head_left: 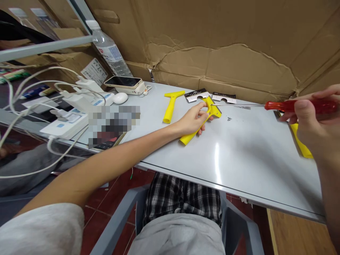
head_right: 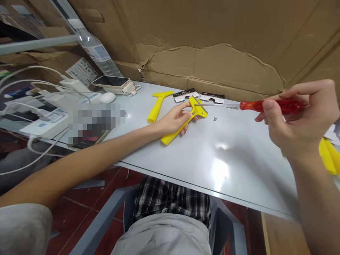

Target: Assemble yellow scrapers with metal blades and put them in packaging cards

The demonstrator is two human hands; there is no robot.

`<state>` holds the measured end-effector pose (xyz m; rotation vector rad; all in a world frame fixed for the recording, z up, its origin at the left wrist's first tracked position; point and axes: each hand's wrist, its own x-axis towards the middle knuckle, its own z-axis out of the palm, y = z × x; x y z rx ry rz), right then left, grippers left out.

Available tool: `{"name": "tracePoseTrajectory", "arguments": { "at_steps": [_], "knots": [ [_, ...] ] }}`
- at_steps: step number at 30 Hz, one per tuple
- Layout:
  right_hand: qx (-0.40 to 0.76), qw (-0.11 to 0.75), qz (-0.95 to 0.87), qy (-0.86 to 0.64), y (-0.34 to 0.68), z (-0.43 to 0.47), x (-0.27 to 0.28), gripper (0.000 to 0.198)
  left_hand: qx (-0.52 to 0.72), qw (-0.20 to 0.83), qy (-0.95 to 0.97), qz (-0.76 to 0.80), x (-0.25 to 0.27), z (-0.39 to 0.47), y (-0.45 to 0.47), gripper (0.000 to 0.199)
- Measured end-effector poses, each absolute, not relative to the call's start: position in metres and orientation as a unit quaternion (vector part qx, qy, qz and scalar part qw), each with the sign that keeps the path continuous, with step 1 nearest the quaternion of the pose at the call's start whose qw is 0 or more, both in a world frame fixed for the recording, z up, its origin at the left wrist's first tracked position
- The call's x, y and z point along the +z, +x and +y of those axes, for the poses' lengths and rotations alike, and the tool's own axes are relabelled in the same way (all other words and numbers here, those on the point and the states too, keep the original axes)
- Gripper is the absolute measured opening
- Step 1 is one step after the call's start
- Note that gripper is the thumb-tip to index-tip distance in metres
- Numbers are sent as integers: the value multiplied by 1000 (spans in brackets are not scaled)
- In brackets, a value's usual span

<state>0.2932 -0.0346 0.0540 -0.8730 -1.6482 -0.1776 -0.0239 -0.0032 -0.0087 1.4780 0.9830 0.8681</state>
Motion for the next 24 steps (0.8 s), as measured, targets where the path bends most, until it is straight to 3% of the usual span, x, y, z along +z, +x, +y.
{"name": "tracePoseTrajectory", "arguments": {
  "at_steps": [5,9,11,14,18,24],
  "knots": [
    [-47,527,-729,-435,311,-32,50,33,364,552,623,417,-10,-2,-24,25],
    [-8,529,-753,-390,313,-33,54,77,367,548,618,426,-9,-2,-24,22],
    [-11,543,-754,-369,310,-34,56,86,367,545,620,429,-7,-3,-24,21],
    [-57,563,-733,-378,307,-35,57,77,365,541,623,432,-6,-3,-24,21],
    [-121,546,-715,-419,308,-35,56,42,361,543,632,418,-7,-3,-24,23],
    [-59,550,-771,-316,304,-31,58,72,358,539,635,422,-7,-3,-25,23]
  ]
}}
